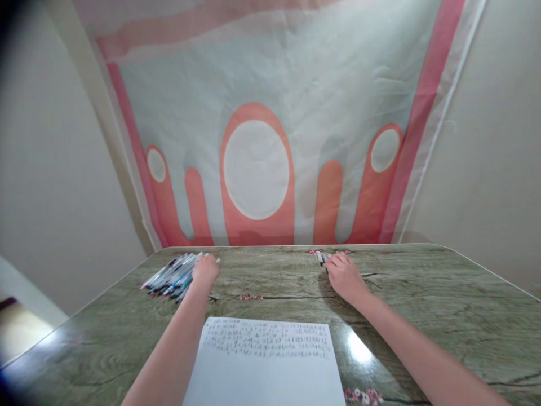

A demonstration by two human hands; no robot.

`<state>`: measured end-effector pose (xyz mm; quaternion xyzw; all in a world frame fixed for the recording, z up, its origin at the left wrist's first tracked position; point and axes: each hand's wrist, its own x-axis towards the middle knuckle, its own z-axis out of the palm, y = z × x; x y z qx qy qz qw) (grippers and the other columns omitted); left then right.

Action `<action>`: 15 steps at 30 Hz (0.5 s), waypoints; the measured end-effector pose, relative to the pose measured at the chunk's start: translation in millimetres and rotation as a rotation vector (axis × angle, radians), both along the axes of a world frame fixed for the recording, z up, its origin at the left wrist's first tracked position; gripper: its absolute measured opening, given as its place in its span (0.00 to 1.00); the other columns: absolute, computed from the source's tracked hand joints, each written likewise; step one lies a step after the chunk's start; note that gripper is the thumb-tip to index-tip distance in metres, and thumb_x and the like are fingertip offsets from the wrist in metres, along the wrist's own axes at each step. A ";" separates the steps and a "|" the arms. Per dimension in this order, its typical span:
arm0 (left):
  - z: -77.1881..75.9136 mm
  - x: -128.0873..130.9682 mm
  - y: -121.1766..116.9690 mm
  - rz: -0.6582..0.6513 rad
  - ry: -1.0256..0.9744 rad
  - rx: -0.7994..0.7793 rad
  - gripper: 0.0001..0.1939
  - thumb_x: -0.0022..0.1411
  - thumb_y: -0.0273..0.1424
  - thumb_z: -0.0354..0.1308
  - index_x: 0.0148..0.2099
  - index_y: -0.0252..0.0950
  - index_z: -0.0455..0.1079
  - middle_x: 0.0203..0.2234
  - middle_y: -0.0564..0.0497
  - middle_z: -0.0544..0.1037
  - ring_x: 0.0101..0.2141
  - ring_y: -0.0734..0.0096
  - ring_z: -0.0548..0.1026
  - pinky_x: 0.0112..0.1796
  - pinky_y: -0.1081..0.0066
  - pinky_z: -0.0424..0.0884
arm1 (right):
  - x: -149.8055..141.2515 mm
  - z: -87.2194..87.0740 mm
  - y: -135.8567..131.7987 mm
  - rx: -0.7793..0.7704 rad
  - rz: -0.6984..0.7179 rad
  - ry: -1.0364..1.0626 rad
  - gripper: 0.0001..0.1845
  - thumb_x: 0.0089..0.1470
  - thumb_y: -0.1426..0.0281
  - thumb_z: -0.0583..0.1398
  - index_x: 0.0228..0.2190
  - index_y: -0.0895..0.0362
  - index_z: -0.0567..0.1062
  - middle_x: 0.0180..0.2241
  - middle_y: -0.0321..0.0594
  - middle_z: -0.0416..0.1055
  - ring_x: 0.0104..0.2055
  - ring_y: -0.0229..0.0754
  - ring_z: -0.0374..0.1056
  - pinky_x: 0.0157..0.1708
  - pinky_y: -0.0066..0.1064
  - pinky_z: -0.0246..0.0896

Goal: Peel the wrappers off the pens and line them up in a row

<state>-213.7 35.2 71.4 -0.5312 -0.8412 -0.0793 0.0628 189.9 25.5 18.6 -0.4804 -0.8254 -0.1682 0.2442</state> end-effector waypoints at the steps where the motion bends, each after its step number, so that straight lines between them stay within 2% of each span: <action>1: -0.4 -5.5 -0.7 0.030 -0.002 0.022 0.18 0.55 0.24 0.41 0.42 0.26 0.68 0.40 0.33 0.69 0.42 0.55 0.68 0.37 0.64 0.65 | -1.9 0.3 -1.3 -0.002 0.015 0.002 0.12 0.51 0.75 0.50 0.32 0.57 0.73 0.35 0.43 0.69 0.43 0.45 0.57 0.44 0.35 0.47; 4: -2.2 -20.4 -2.5 0.138 -0.034 0.061 0.18 0.55 0.26 0.41 0.44 0.29 0.67 0.41 0.35 0.69 0.41 0.55 0.68 0.36 0.64 0.64 | -6.0 0.9 -4.6 -0.008 0.040 0.011 0.12 0.50 0.76 0.50 0.32 0.57 0.73 0.35 0.43 0.69 0.43 0.45 0.57 0.44 0.36 0.48; 8: -6.9 -33.1 -3.1 0.217 -0.098 0.015 0.17 0.54 0.28 0.45 0.44 0.29 0.67 0.42 0.34 0.68 0.42 0.54 0.68 0.36 0.63 0.63 | -8.3 0.8 -6.6 -0.015 0.057 0.021 0.13 0.50 0.76 0.50 0.32 0.57 0.73 0.35 0.43 0.69 0.42 0.44 0.58 0.43 0.35 0.48; 15: -13.8 -27.7 3.2 0.100 -0.193 -0.111 0.15 0.52 0.26 0.46 0.41 0.30 0.68 0.41 0.34 0.71 0.42 0.54 0.69 0.37 0.60 0.63 | -10.1 2.4 -9.1 -0.015 0.071 0.020 0.12 0.50 0.76 0.50 0.32 0.57 0.73 0.35 0.43 0.69 0.42 0.44 0.58 0.43 0.35 0.49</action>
